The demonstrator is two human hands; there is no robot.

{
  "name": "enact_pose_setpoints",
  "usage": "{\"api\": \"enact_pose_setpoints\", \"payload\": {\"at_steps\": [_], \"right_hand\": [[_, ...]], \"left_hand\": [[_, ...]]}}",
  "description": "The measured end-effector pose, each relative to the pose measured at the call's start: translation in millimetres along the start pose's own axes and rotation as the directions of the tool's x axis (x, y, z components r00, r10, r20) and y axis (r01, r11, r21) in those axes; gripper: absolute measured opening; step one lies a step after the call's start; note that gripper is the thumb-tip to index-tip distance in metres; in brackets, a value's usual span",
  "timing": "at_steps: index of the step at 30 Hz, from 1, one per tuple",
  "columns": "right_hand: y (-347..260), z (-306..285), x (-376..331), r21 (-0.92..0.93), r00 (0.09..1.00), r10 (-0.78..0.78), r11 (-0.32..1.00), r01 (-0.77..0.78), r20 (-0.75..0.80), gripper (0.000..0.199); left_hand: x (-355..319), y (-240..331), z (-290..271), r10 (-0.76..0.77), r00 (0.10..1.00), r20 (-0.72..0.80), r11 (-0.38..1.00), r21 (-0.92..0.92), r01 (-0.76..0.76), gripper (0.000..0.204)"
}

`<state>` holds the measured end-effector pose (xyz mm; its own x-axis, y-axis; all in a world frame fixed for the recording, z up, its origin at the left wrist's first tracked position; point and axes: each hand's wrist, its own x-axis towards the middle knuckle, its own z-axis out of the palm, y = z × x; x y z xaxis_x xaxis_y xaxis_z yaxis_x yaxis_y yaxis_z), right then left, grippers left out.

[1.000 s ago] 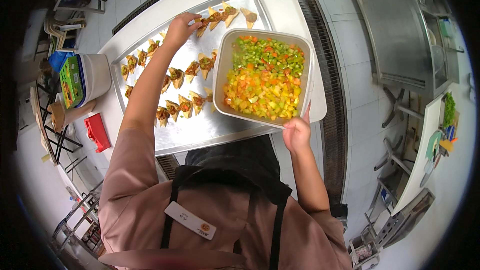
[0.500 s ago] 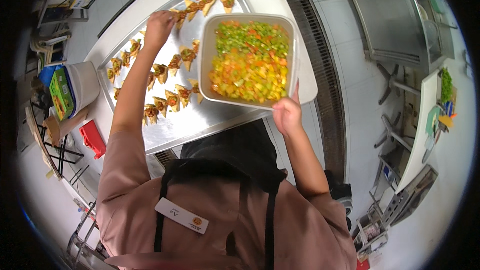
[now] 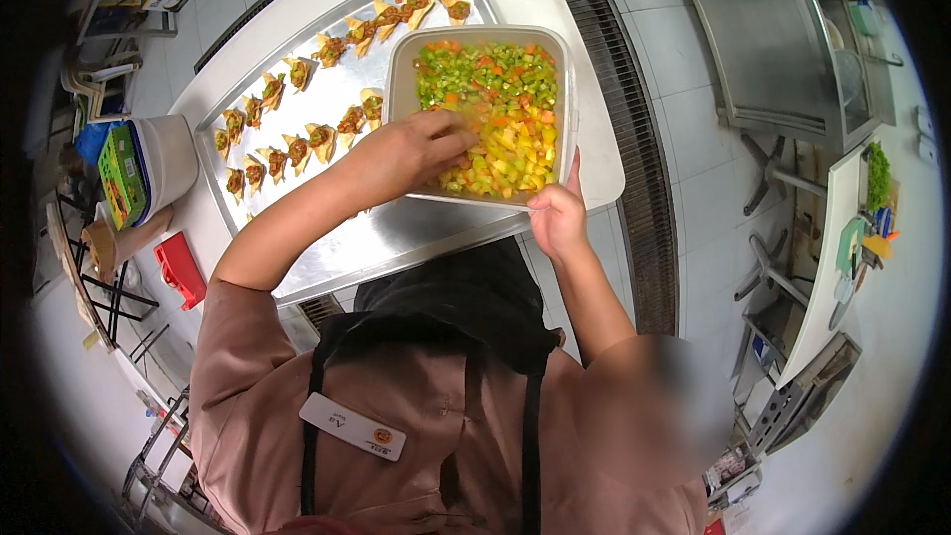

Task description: The person spoons a brown filling into triangular tortilla shells arranged on a baking tray, then adds a colorful chopped vegetable mix on top of each shell. The person places the vegetable container into a refrigerator at the end.

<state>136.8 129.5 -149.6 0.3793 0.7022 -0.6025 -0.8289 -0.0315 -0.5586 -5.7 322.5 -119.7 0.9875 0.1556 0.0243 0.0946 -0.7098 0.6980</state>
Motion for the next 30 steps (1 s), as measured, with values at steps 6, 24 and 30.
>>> {"api": "enact_pose_setpoints", "payload": {"at_steps": [6, 24, 30], "right_hand": [[2, 2, 0, -0.012, 1.0, -0.003, 1.0, 0.003, 0.009, 0.093], [5, -14, -11, 0.038, 0.998, -0.045, 0.998, 0.047, -0.052, 0.091], [10, -24, -14, 0.011, 0.992, -0.114, 0.993, 0.115, -0.055, 0.079]], "left_hand": [[-1, -6, -9, -0.031, 0.997, 0.072, 0.996, -0.076, 0.037, 0.017], [26, -218, -20, -0.335, 0.886, -0.319, 0.886, 0.212, 0.412, 0.026], [19, -230, -9, -0.346, 0.862, -0.37, 0.887, 0.172, 0.429, 0.025]]}}
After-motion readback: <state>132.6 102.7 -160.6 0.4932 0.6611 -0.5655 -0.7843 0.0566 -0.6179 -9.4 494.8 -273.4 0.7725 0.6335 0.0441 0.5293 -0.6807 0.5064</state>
